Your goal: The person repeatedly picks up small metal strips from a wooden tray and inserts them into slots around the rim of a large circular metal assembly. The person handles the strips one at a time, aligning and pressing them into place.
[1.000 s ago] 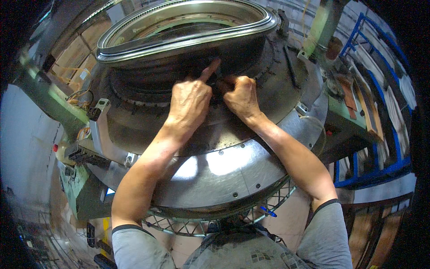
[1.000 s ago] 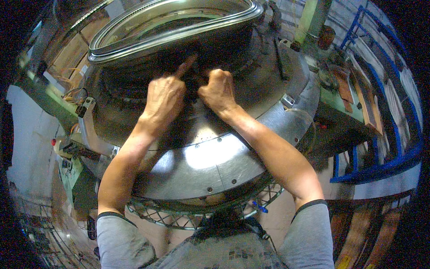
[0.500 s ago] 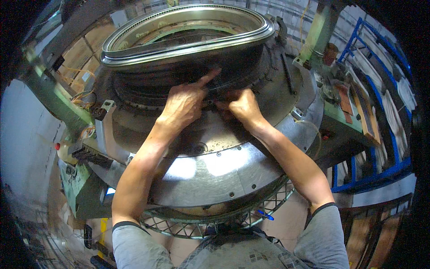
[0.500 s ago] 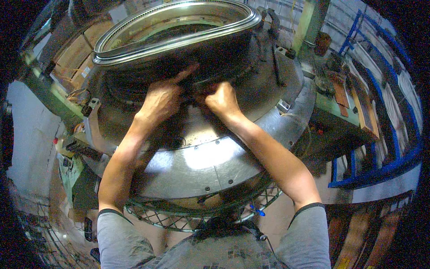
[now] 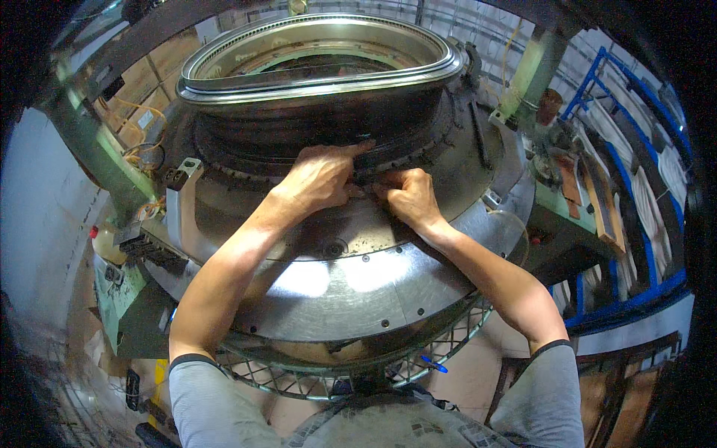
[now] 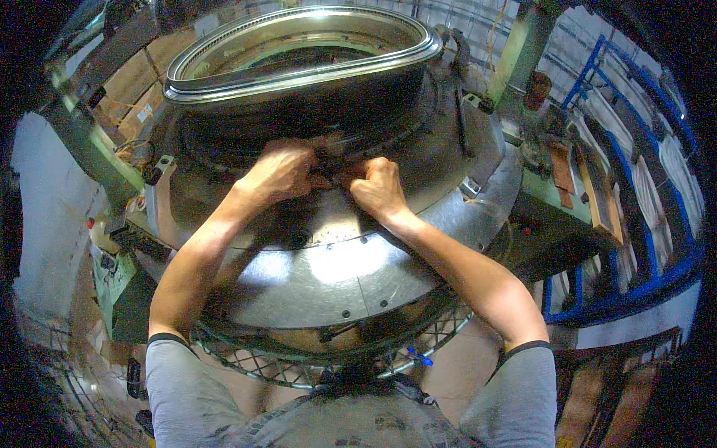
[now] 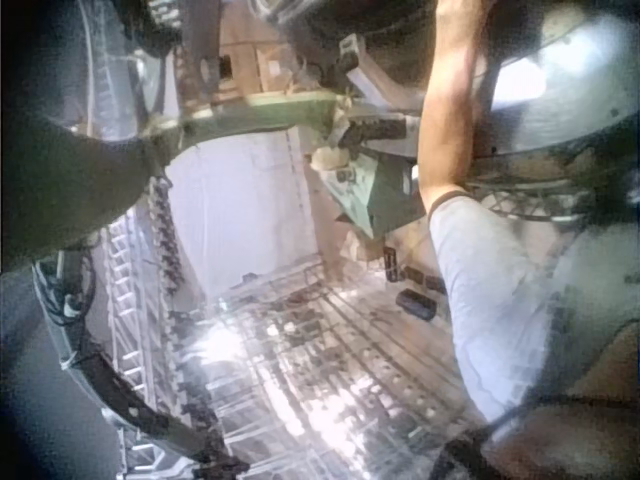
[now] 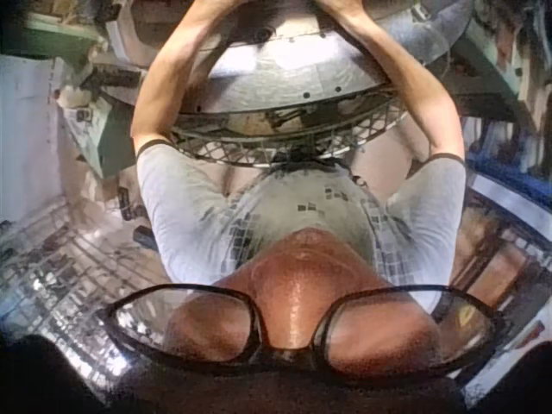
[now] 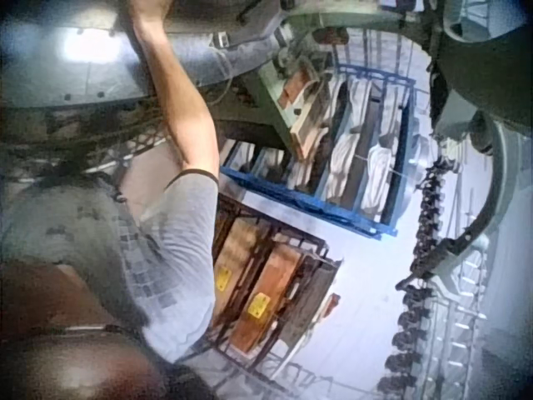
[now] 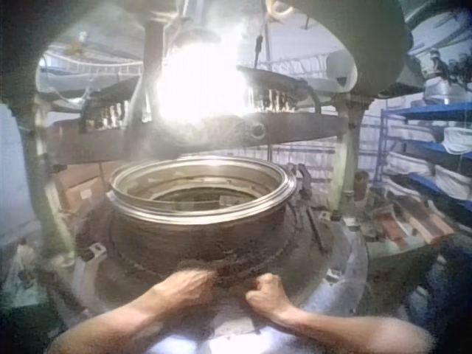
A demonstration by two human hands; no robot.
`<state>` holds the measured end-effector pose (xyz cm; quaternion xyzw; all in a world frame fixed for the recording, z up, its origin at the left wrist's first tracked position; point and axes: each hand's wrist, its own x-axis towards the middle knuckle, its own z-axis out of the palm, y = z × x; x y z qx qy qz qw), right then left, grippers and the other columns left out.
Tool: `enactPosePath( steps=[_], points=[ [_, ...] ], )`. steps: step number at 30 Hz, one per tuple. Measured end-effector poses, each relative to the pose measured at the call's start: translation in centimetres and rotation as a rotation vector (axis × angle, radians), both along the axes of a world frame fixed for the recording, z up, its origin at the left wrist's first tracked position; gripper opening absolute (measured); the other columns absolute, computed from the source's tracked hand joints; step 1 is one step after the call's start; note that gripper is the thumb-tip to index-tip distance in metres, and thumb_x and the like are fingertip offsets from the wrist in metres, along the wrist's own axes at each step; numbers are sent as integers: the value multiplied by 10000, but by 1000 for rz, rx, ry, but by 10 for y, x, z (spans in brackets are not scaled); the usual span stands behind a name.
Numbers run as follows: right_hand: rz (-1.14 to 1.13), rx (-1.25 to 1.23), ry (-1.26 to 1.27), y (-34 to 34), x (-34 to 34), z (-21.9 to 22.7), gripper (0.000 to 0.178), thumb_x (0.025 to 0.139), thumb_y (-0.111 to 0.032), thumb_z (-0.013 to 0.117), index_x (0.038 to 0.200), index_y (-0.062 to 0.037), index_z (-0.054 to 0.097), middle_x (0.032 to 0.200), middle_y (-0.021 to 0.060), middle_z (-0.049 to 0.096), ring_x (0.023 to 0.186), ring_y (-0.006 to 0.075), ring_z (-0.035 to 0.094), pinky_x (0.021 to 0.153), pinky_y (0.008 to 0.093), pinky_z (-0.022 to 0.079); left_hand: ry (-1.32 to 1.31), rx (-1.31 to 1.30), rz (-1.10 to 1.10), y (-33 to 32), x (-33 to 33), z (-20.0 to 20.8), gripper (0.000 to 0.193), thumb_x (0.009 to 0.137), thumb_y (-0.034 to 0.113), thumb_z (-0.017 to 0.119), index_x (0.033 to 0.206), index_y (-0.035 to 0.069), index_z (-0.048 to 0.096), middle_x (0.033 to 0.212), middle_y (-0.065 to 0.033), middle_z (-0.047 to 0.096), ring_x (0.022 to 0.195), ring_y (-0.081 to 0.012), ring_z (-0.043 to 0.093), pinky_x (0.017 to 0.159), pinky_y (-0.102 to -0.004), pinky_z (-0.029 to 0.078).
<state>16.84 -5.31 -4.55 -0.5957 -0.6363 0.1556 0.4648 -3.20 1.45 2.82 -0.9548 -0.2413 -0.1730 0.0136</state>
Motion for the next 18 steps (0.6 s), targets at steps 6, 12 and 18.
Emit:
enactPosePath(
  steps=[6,12,18],
  points=[
    [-168,110,-98,30,1,-9,200,787,-107,610,854,58,702,771,180,704,640,253,615,674,403,523,51,-24,126,10,0,18,760,784,293,812,1448,82,507,870,-220,718,831,-376,718,731,-485,576],
    [-61,24,-35,2,2,-1,170,765,-63,609,822,55,718,710,150,714,618,222,640,672,380,538,-27,-89,-40,5,2,4,774,757,328,826,1415,75,507,877,-217,693,819,-398,675,733,-484,552],
    [-201,59,103,39,-9,2,176,809,-177,776,860,-9,766,804,151,753,697,194,698,700,358,548,72,119,145,15,3,23,489,743,248,824,1158,15,714,824,-218,710,767,-366,723,663,-457,589]
  ],
)
